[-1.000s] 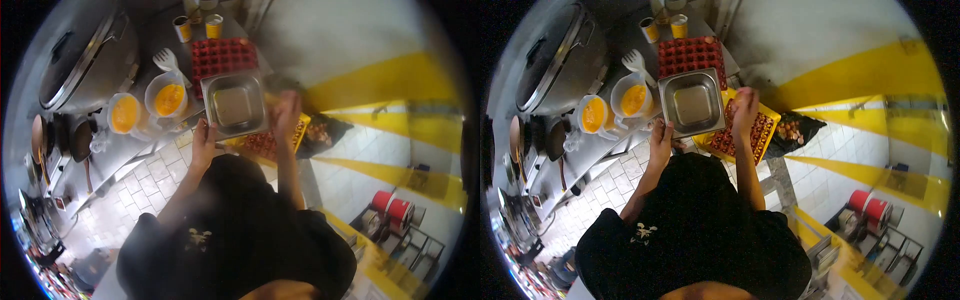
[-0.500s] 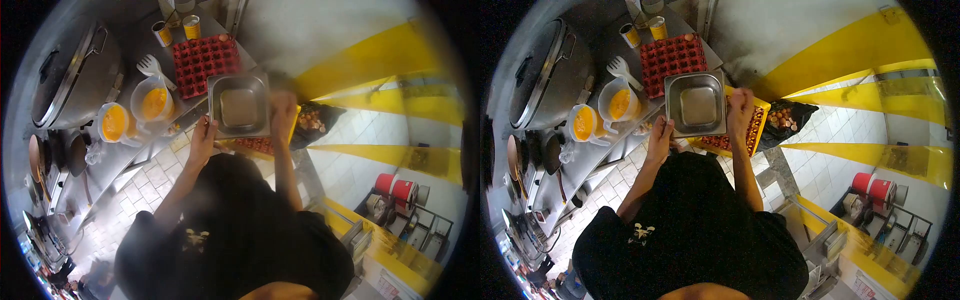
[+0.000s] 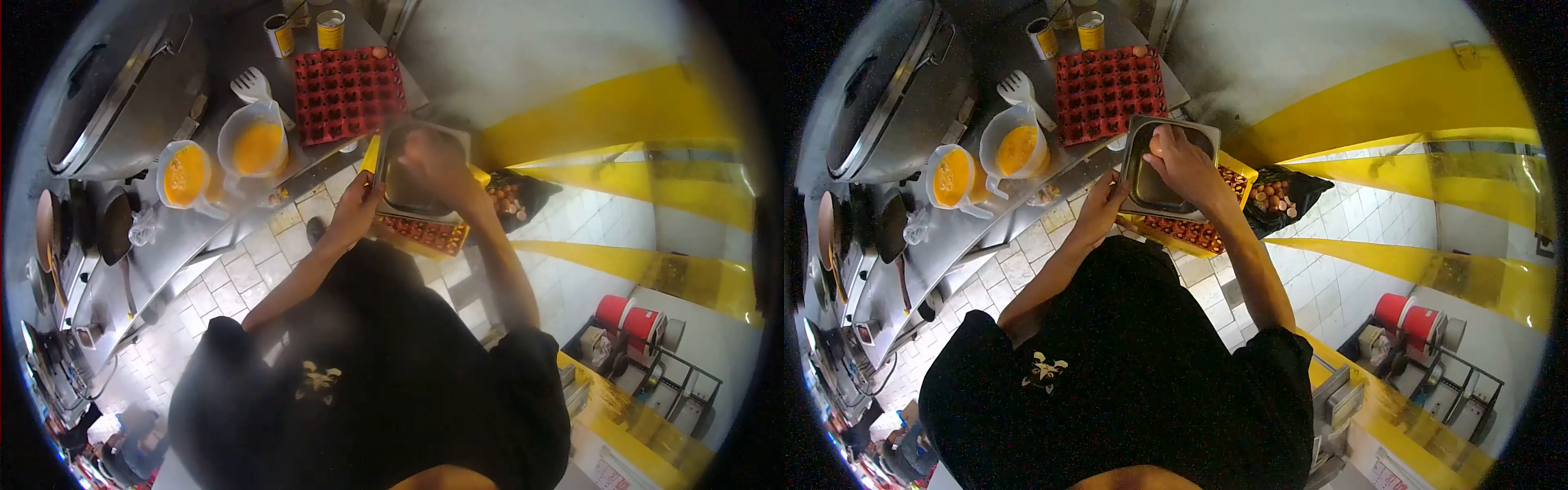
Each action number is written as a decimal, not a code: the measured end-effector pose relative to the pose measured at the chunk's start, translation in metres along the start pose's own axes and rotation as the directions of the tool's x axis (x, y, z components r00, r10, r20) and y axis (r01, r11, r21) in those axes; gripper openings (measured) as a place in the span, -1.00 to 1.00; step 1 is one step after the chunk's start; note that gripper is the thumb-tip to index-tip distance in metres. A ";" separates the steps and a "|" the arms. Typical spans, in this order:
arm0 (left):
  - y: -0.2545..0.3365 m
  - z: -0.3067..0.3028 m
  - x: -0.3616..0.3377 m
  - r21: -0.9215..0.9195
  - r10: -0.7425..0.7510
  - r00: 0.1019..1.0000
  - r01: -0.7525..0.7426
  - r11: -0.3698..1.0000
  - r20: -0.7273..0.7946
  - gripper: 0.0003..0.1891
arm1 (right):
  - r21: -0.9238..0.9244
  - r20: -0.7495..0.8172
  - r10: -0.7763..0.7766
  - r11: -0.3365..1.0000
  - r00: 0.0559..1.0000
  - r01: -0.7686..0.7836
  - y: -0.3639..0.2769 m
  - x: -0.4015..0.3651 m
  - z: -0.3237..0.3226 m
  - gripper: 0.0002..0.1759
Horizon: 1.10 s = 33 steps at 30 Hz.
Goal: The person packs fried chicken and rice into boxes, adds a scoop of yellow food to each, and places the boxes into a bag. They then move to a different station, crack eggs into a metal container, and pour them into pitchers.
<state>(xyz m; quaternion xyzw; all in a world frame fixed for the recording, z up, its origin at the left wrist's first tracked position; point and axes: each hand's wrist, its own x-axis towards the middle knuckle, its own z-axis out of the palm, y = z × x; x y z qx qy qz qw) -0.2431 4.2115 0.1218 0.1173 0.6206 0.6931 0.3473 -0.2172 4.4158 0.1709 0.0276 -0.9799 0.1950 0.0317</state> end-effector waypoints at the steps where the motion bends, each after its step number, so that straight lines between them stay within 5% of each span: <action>1: 0.009 0.002 -0.002 -0.073 -0.061 0.998 0.062 0.995 0.016 -0.81 | -0.003 0.009 -0.006 1.000 1.000 0.006 0.003 0.004 0.004 -0.55; 7: 0.014 0.001 -0.005 -0.156 -0.132 0.990 0.138 0.978 0.045 -0.79 | -0.047 -0.056 -0.067 0.997 0.996 0.064 -0.017 0.016 -0.020 -0.48; 13: 0.005 0.001 -0.002 -0.292 -0.183 0.982 0.187 0.938 0.041 -0.79 | -0.418 -0.129 -0.029 0.908 0.991 -0.028 -0.051 0.027 -0.087 -0.42; 16: 0.002 -0.001 -0.001 -0.268 -0.196 0.980 0.200 0.943 0.041 -0.79 | -0.340 -0.184 -0.067 0.940 0.981 0.000 -0.045 0.022 -0.093 -0.47; 22: 0.001 -0.001 0.002 -0.284 -0.241 0.970 0.239 0.928 0.029 -0.74 | 0.128 -0.302 -0.130 0.976 0.944 0.176 -0.001 -0.001 -0.045 -0.51; 25: -0.001 -0.006 0.003 -0.245 -0.210 0.978 0.204 0.948 0.002 -0.73 | 0.406 -0.388 0.264 0.909 0.883 -0.094 0.030 -0.031 -0.026 -0.45; 26: 0.003 -0.008 0.002 -0.238 -0.223 0.975 0.210 0.948 -0.028 -0.74 | 0.404 -0.398 0.286 0.908 0.872 -0.113 0.043 -0.046 -0.019 -0.45; 28: 0.006 -0.012 0.000 -0.222 -0.230 0.972 0.215 0.951 -0.045 -0.75 | 0.487 -0.444 0.504 0.830 0.741 -0.273 0.074 -0.077 -0.008 -0.45; 31: 0.000 -0.020 -0.002 -0.240 -0.233 0.947 0.179 0.954 -0.220 -0.77 | 0.454 -0.286 0.507 0.819 0.813 -0.351 0.200 -0.150 0.061 -0.51; 33: 0.004 -0.031 -0.007 -0.224 -0.209 0.953 0.160 0.962 -0.220 -0.78 | 0.476 -0.286 0.639 0.742 0.714 -0.473 0.259 -0.185 0.069 -0.52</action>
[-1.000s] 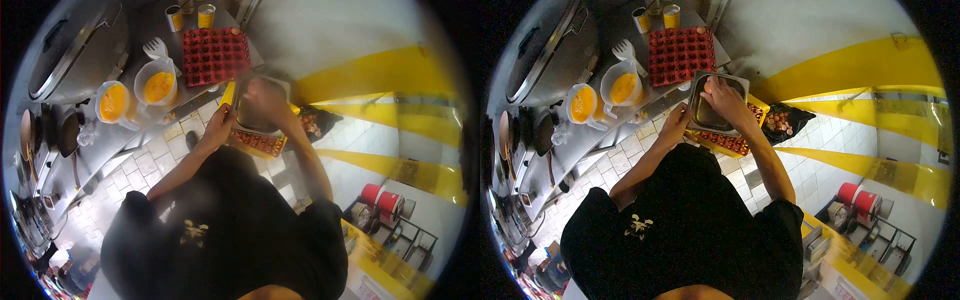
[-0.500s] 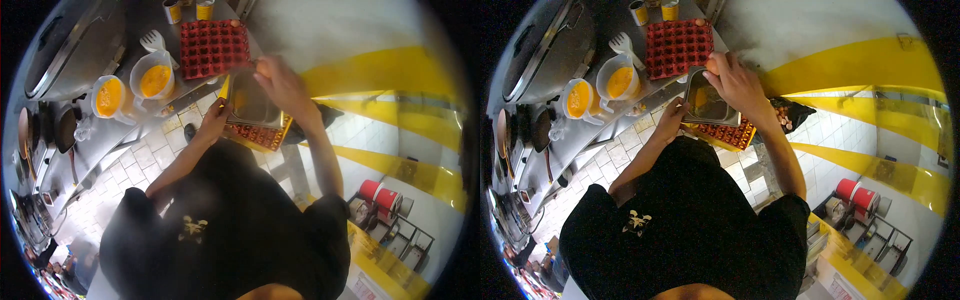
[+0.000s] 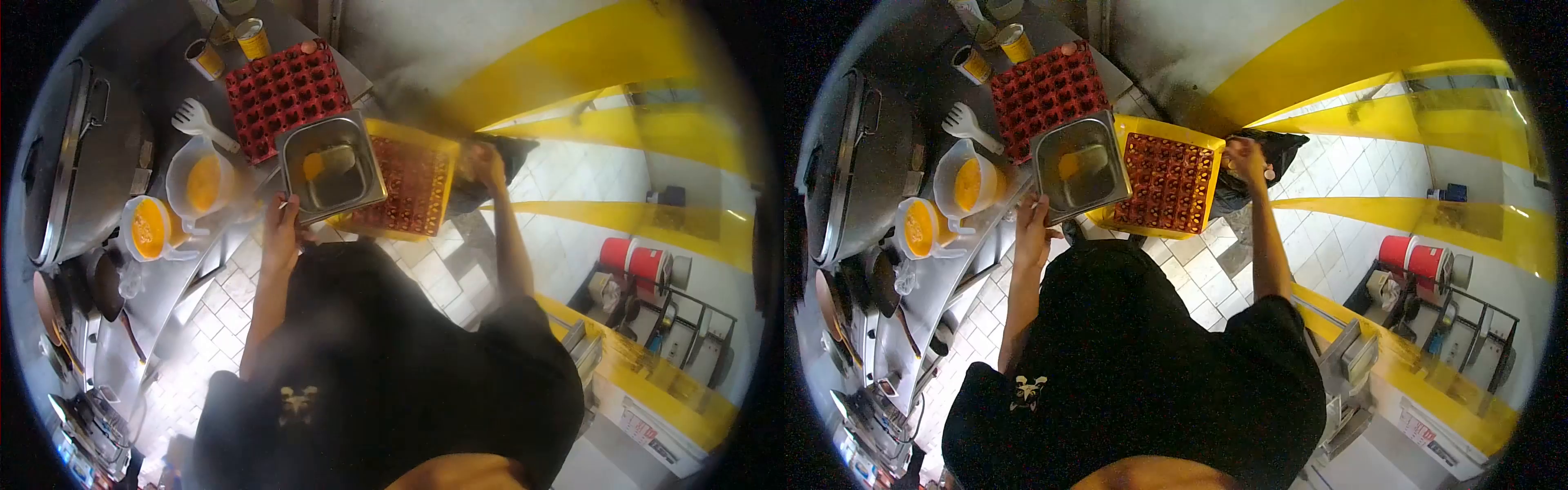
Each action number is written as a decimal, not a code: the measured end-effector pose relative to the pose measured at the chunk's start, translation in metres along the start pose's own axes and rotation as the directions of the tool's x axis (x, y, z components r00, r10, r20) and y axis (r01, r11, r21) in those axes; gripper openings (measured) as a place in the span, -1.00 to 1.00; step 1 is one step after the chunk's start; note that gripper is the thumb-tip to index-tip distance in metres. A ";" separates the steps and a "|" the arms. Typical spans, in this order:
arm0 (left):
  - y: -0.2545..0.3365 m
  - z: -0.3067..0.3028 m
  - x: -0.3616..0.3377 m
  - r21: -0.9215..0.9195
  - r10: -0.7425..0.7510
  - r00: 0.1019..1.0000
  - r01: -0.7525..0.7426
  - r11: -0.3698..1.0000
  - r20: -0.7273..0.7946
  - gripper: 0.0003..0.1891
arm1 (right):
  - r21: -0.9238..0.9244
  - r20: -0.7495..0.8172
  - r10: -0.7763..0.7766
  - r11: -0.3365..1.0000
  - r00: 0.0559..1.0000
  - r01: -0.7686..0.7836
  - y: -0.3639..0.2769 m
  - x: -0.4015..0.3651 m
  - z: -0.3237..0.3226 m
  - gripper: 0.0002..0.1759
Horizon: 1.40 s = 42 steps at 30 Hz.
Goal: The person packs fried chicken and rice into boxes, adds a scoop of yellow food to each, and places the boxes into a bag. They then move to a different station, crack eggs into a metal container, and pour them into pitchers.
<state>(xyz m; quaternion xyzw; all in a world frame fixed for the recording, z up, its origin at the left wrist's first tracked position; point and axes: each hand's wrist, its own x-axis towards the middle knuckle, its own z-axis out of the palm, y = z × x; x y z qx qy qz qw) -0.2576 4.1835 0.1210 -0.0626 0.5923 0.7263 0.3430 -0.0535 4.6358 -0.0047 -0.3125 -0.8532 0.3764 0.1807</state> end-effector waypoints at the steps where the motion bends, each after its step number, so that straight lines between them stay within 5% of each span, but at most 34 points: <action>1: 0.003 -0.002 -0.003 0.007 0.021 1.000 -0.021 1.000 -0.001 -0.78 | 0.082 -0.121 0.214 0.975 0.969 -0.205 0.004 0.001 -0.018 -0.48; 3: 0.019 0.002 -0.015 0.011 0.034 0.998 -0.033 0.999 -0.051 -0.81 | -0.345 -0.466 -0.158 0.938 0.870 -0.015 0.127 0.023 -0.037 -0.42; 5: 0.034 0.000 -0.026 -0.025 0.002 0.992 -0.005 1.000 -0.124 -0.84 | -0.031 -0.588 0.311 0.914 0.747 -0.405 0.028 0.010 -0.045 -0.35; 7: 0.038 -0.014 -0.030 -0.126 0.001 0.983 -0.025 0.992 -0.186 -0.90 | -0.221 -0.785 -0.029 0.946 0.619 -0.236 0.113 0.040 -0.021 -0.41; 9: 0.053 -0.025 -0.039 -0.226 -0.004 0.968 -0.054 0.973 -0.250 -0.91 | -0.152 -0.463 0.154 0.956 0.873 -0.250 0.037 0.050 -0.014 -0.44; 10: 0.054 -0.037 -0.042 -0.228 0.004 0.964 -0.067 0.971 -0.267 -0.91 | 0.012 -0.474 0.109 0.993 0.874 -0.118 -0.003 0.055 0.009 -0.51; 11: 0.052 -0.052 -0.043 -0.310 0.022 0.966 -0.103 0.945 -0.256 -0.89 | -0.029 -0.408 0.118 0.989 0.905 -0.142 -0.013 0.072 0.031 -0.57; 12: 0.050 -0.066 -0.042 -0.390 0.047 0.969 -0.141 0.910 -0.242 -0.85 | -0.091 -0.343 -0.107 0.993 0.933 0.081 -0.024 0.093 0.058 -0.59; 13: 0.051 -0.078 -0.042 -0.396 0.059 0.967 -0.157 0.905 -0.249 -0.85 | -0.139 -0.268 -0.329 0.943 0.906 0.302 -0.036 0.112 0.084 -0.61; 15: 0.046 -0.106 -0.041 -0.728 -0.054 0.981 -0.102 0.678 -0.188 -0.87 | -0.048 -0.029 -0.297 0.954 0.954 0.296 -0.141 0.132 0.125 -0.61; 16: 0.020 -0.138 -0.032 -0.844 0.027 0.999 -0.035 0.535 -0.024 -0.72 | -0.042 0.025 -0.277 0.960 0.960 0.278 -0.181 0.144 0.149 -0.61; 17: 0.023 -0.143 -0.029 -0.849 0.039 0.999 -0.044 0.526 -0.027 -0.72 | -0.039 0.079 -0.257 0.965 0.963 0.261 -0.210 0.160 0.172 -0.60; 19: 0.027 -0.148 -0.023 -0.903 0.169 0.904 0.413 -0.117 0.392 -0.63 | -0.142 0.170 -0.381 0.903 0.909 0.405 -0.239 0.198 0.219 -0.54; 20: 0.019 -0.147 -0.021 -0.866 0.266 0.895 0.424 -0.265 0.358 -0.59 | -0.169 0.220 -0.407 0.879 0.887 0.445 -0.247 0.217 0.242 -0.52; 23: 0.009 -0.143 -0.019 -0.753 0.333 0.868 0.489 -0.441 0.369 -0.59 | -0.148 0.472 -0.265 0.916 0.841 0.372 -0.229 0.285 0.299 -0.47; 25: 0.009 -0.141 -0.021 -0.763 0.317 0.880 0.467 -0.447 0.354 -0.61 | -0.228 0.572 -0.046 0.950 0.819 0.212 -0.228 0.309 0.315 -0.42; 26: -0.004 -0.146 -0.018 -0.760 0.318 0.882 0.464 -0.455 0.348 -0.60 | -0.228 0.576 -0.059 0.946 0.815 0.230 -0.233 0.312 0.321 -0.42; 29: -0.012 -0.151 -0.017 -0.818 0.294 0.900 0.421 -0.393 0.322 -0.53 | -0.391 0.541 -0.157 0.823 0.826 0.412 -0.225 0.331 0.339 -0.46; 32: -0.013 -0.154 -0.021 -0.964 0.098 0.963 0.257 -0.066 0.250 -0.64 | -0.444 0.550 -0.257 0.716 0.795 0.538 -0.249 0.313 0.327 -0.56; 33: -0.005 -0.151 -0.023 -0.966 0.111 0.964 0.250 -0.064 0.242 -0.64 | -0.476 0.506 -0.317 0.673 0.802 0.566 -0.251 0.315 0.329 -0.61; 35: 0.030 -0.134 -0.039 -0.893 0.016 0.998 0.053 0.446 0.067 -0.69 | -0.503 0.465 -0.383 0.627 0.798 0.594 -0.258 0.320 0.323 -0.66; 38: 0.068 -0.117 -0.051 -0.619 -0.049 0.997 0.004 0.786 -0.057 -0.84 | -0.440 0.621 -0.257 0.668 0.740 0.601 -0.263 0.311 0.309 -0.77; 39: 0.066 -0.119 -0.055 -0.496 -0.069 0.996 0.033 0.868 -0.054 -0.85 | -0.226 0.429 -0.366 0.841 0.826 0.491 -0.255 0.305 0.307 -0.76; 41: 0.061 -0.105 -0.053 -0.509 -0.004 0.993 -0.056 0.859 -0.116 -0.75 | 0.036 0.207 -0.390 0.920 0.897 0.391 -0.267 0.278 0.292 -0.74; 42: 0.060 -0.100 -0.053 -0.423 0.063 0.992 -0.106 0.900 -0.113 -0.77 | 0.431 0.150 -0.216 0.892 0.965 0.133 -0.297 0.242 0.270 -0.70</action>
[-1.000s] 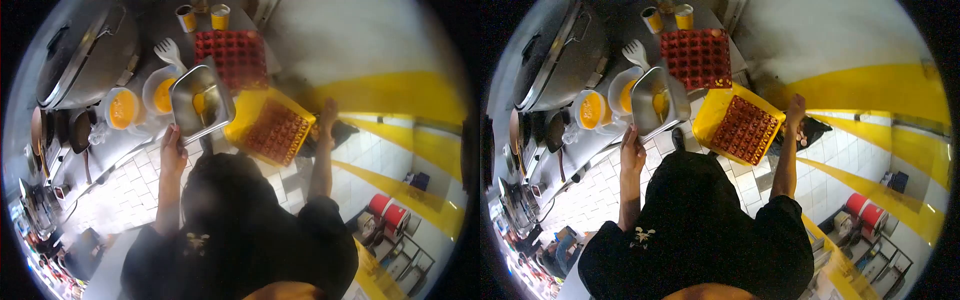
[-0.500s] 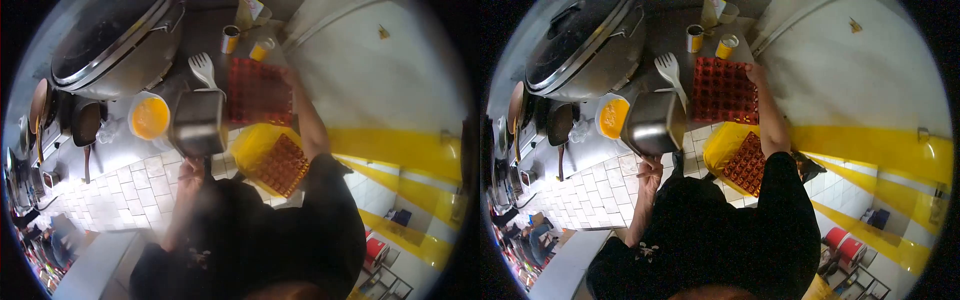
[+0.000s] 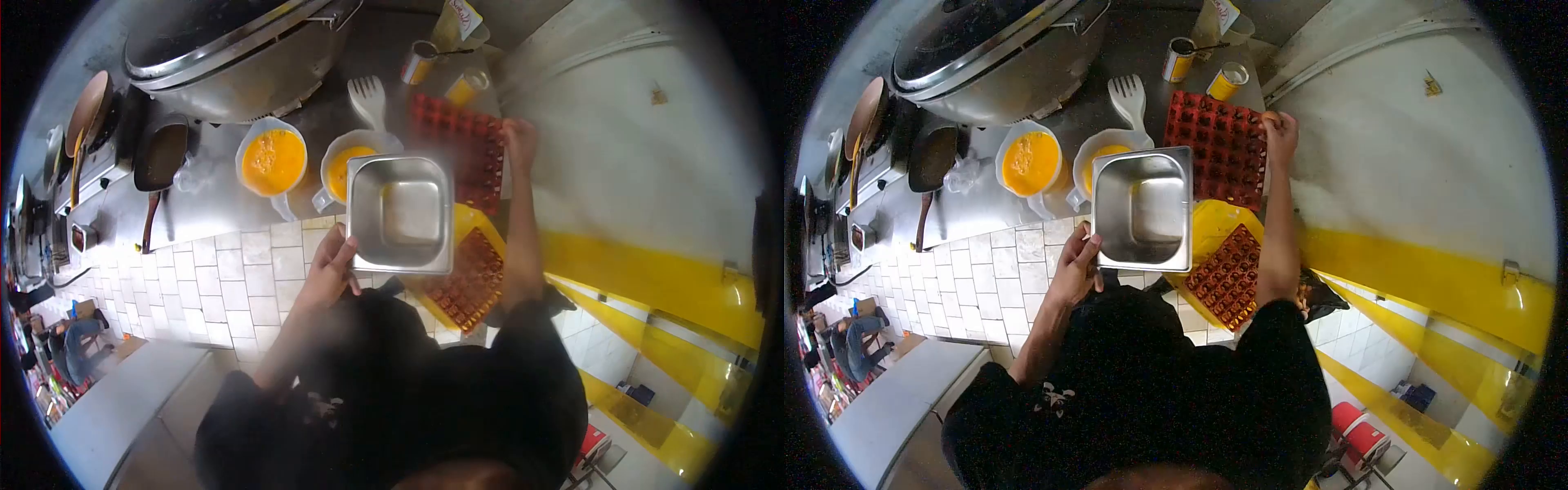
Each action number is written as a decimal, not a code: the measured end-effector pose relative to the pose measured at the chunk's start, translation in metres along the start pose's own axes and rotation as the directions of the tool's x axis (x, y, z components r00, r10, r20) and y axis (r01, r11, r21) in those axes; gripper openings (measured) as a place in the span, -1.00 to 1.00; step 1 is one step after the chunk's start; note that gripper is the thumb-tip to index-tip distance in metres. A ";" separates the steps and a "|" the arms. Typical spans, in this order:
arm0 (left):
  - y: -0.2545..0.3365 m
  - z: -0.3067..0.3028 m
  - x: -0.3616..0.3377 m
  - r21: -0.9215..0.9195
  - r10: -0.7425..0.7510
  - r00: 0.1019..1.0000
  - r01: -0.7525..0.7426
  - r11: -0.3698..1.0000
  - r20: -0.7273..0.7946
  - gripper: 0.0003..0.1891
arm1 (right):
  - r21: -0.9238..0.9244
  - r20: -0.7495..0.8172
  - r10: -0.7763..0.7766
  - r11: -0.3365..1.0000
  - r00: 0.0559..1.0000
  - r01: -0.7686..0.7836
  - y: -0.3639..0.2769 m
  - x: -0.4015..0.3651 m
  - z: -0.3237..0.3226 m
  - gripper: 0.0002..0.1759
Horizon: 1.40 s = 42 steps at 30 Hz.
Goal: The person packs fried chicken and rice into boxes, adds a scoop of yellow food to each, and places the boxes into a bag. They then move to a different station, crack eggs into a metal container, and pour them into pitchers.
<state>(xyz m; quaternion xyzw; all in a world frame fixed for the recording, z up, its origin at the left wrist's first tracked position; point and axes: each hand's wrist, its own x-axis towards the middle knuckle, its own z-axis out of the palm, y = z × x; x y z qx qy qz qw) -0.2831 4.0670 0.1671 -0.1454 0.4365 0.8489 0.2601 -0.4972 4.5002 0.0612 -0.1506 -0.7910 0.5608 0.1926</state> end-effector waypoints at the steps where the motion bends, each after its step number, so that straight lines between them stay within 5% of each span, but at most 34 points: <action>1: -0.003 0.004 -0.001 0.091 0.052 0.998 -0.056 0.994 0.037 -0.79 | 0.438 -0.063 0.189 0.888 0.980 -0.143 -0.026 -0.032 -0.002 -0.65; 2: -0.003 0.010 -0.003 0.176 0.064 0.995 -0.076 0.981 0.071 -0.84 | 0.439 -0.069 0.195 0.887 0.978 -0.145 -0.026 -0.054 -0.009 -0.65; 4: -0.018 0.019 -0.004 0.226 0.111 0.992 -0.122 0.967 0.063 -0.86 | 0.898 0.137 0.284 0.369 0.949 -0.240 -0.025 -0.099 -0.029 -0.61; 6: -0.027 0.031 -0.002 0.293 0.199 0.978 -0.208 0.933 0.060 -0.89 | 0.962 0.073 0.364 0.221 0.929 -0.162 -0.089 -0.168 -0.023 -0.65; 9: -0.041 0.037 0.001 0.327 0.197 0.976 -0.218 0.920 0.097 -0.88 | 0.883 0.065 0.521 0.367 0.851 -0.292 -0.102 -0.229 -0.028 -0.66; 11: -0.052 0.043 0.003 0.333 0.171 0.978 -0.200 0.922 0.116 -0.87 | 0.792 0.013 0.402 0.555 0.916 -0.254 -0.092 -0.256 -0.022 -0.65; 12: -0.055 0.047 0.006 0.328 0.168 0.979 -0.197 0.924 0.115 -0.86 | 0.483 -0.217 0.232 0.870 0.948 -0.102 -0.087 -0.264 -0.015 -0.67; 15: -0.060 0.057 0.006 0.333 0.129 0.978 -0.178 0.926 0.165 -0.84 | 0.379 -0.372 0.048 0.920 0.927 0.104 -0.109 -0.274 -0.023 -0.74; 16: -0.061 0.061 0.008 0.342 0.119 0.976 -0.175 0.923 0.180 -0.84 | 0.584 -0.290 0.149 0.810 0.945 0.052 -0.105 -0.277 -0.039 -0.79; 19: -0.066 0.071 0.007 0.373 0.088 0.978 -0.155 0.915 0.190 -0.85 | 0.473 -0.354 0.164 0.881 0.921 0.025 -0.104 -0.284 -0.056 -0.82; 21: -0.069 0.076 0.005 0.389 0.081 0.976 -0.155 0.908 0.200 -0.86 | 0.099 -0.379 -0.162 0.972 0.911 0.214 -0.119 -0.285 -0.055 -0.82; 23: -0.071 0.074 0.006 0.396 0.060 0.974 -0.145 0.907 0.220 -0.86 | 0.407 -0.392 0.167 0.913 0.905 0.008 -0.121 -0.289 -0.062 -0.79; 25: -0.071 0.077 0.008 0.393 0.058 0.972 -0.147 0.908 0.229 -0.87 | 0.525 -0.364 0.190 0.850 0.912 0.032 -0.115 -0.289 -0.081 -0.75; 27: -0.073 0.079 0.007 0.412 0.020 0.973 -0.115 0.904 0.228 -0.85 | 0.279 -0.309 0.091 0.960 0.947 -0.001 -0.148 -0.291 -0.094 -0.76; 28: -0.075 0.080 0.010 0.411 0.022 0.974 -0.116 0.904 0.226 -0.85 | 0.103 -0.178 -0.085 0.989 0.980 0.105 -0.158 -0.290 -0.098 -0.71; 29: -0.081 0.079 0.013 0.420 0.015 0.972 -0.115 0.900 0.234 -0.85 | 0.102 -0.175 -0.081 0.990 0.981 0.100 -0.166 -0.286 -0.099 -0.71; 31: -0.097 0.071 0.024 0.427 0.000 0.971 -0.105 0.898 0.238 -0.86 | -0.246 0.202 -0.367 0.878 0.908 0.410 -0.176 -0.274 -0.098 -0.66; 34: -0.111 0.071 0.032 0.529 0.081 0.951 -0.235 0.815 0.297 -0.87 | -0.290 0.378 -0.291 0.864 0.879 0.411 -0.163 -0.262 -0.085 -0.63; 36: -0.095 0.092 0.016 0.445 -0.097 0.963 -0.026 0.895 0.251 -0.85 | -0.369 0.454 -0.303 0.792 0.838 0.486 -0.152 -0.256 -0.076 -0.63; 38: -0.105 0.086 0.025 0.439 -0.107 0.957 -0.024 0.898 0.271 -0.85 | -0.612 0.515 -0.146 0.627 0.845 0.482 -0.149 -0.251 -0.069 -0.61; 42: -0.104 0.091 0.021 0.384 -0.156 0.943 0.034 0.923 0.293 -0.83 | -0.691 0.545 -0.050 0.539 0.837 0.482 -0.151 -0.241 -0.065 -0.59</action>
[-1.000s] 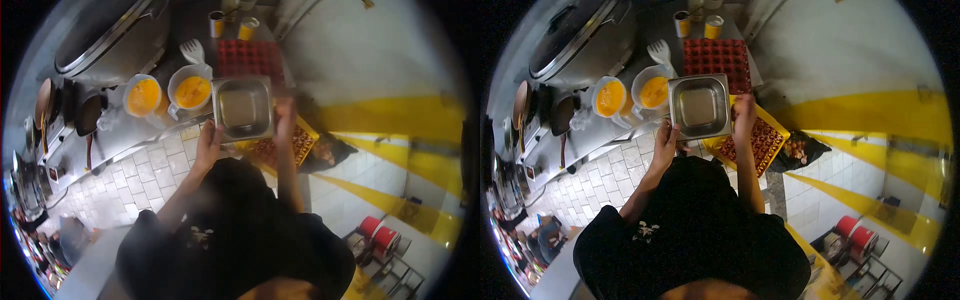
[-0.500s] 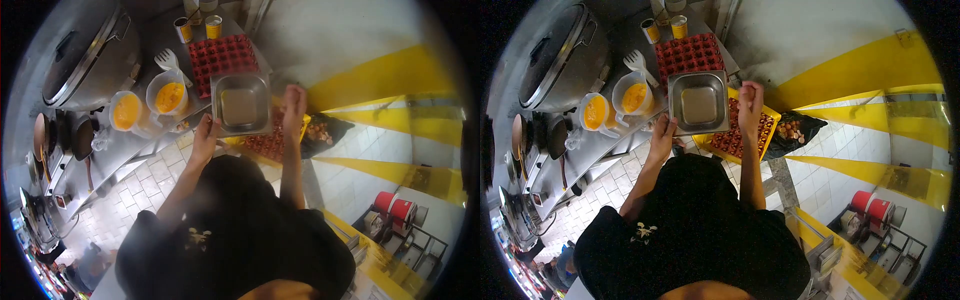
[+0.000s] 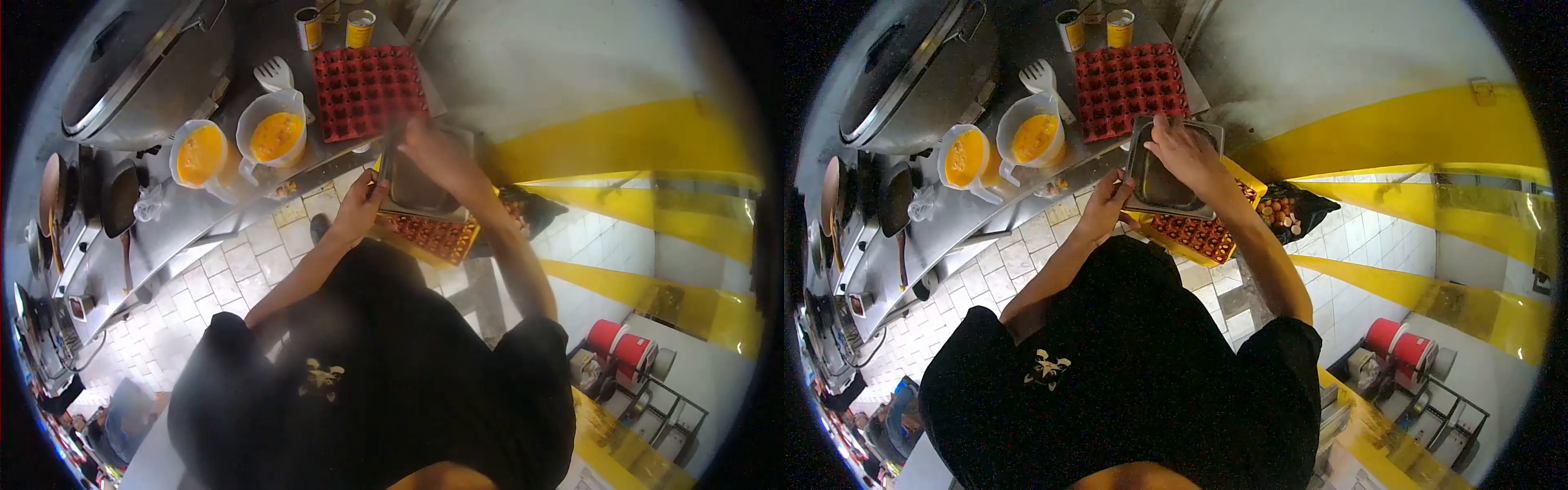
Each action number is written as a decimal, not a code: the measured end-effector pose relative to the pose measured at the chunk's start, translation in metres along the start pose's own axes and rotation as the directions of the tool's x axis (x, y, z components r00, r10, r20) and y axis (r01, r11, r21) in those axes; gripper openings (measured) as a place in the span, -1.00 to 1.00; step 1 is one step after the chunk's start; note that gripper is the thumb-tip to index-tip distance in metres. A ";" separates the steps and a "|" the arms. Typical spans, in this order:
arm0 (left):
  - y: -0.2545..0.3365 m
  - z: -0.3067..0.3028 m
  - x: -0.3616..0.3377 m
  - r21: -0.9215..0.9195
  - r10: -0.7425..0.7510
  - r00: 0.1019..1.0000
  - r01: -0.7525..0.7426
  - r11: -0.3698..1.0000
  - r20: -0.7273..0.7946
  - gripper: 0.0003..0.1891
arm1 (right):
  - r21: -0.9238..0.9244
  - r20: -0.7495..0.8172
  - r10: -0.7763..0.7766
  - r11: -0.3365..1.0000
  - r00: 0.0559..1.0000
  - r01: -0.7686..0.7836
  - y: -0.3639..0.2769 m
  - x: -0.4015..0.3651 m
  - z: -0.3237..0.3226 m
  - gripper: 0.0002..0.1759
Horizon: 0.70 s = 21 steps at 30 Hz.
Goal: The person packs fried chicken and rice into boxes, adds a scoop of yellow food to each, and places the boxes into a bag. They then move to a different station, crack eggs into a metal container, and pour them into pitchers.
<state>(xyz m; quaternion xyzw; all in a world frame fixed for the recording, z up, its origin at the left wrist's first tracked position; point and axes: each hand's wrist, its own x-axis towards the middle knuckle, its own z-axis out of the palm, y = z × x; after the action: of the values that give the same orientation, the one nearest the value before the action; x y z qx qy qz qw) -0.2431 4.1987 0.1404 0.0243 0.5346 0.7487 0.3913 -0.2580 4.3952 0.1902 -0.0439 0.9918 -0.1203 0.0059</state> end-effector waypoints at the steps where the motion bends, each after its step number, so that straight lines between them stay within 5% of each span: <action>1: 0.000 0.001 -0.002 -0.006 -0.003 1.000 0.003 1.000 -0.003 -0.83 | -0.038 -0.044 -0.048 0.998 0.998 0.046 0.002 0.002 -0.001 -0.58; 6: -0.007 -0.005 0.002 0.040 -0.016 0.999 0.015 0.999 0.032 -0.78 | -0.104 -0.026 -0.082 0.991 0.996 0.079 -0.005 0.000 -0.026 -0.56; 8: -0.008 -0.005 0.001 0.033 -0.026 0.999 0.024 0.999 0.034 -0.78 | 0.010 0.040 0.069 0.998 0.997 -0.069 -0.013 -0.003 -0.036 -0.62; 12: -0.004 -0.003 0.000 0.004 -0.031 0.999 0.031 1.000 0.039 -0.79 | -0.037 0.066 0.074 0.997 0.995 -0.071 -0.021 -0.002 -0.052 -0.63; 17: -0.012 -0.007 0.006 -0.064 -0.116 0.993 0.116 0.991 0.013 -0.81 | -0.236 -0.173 -0.125 0.968 0.977 0.082 -0.024 -0.007 -0.086 -0.62; 21: -0.007 -0.003 0.004 -0.067 -0.143 0.989 0.140 0.988 -0.034 -0.80 | -0.096 -0.205 -0.085 0.993 0.975 0.066 -0.025 -0.024 -0.089 -0.66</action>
<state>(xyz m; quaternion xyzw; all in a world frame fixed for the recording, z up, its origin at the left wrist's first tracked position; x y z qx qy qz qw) -0.2430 4.2000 0.1315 -0.0406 0.5180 0.7361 0.4338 -0.2344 4.3941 0.2825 -0.0688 0.9889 -0.0803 -0.1045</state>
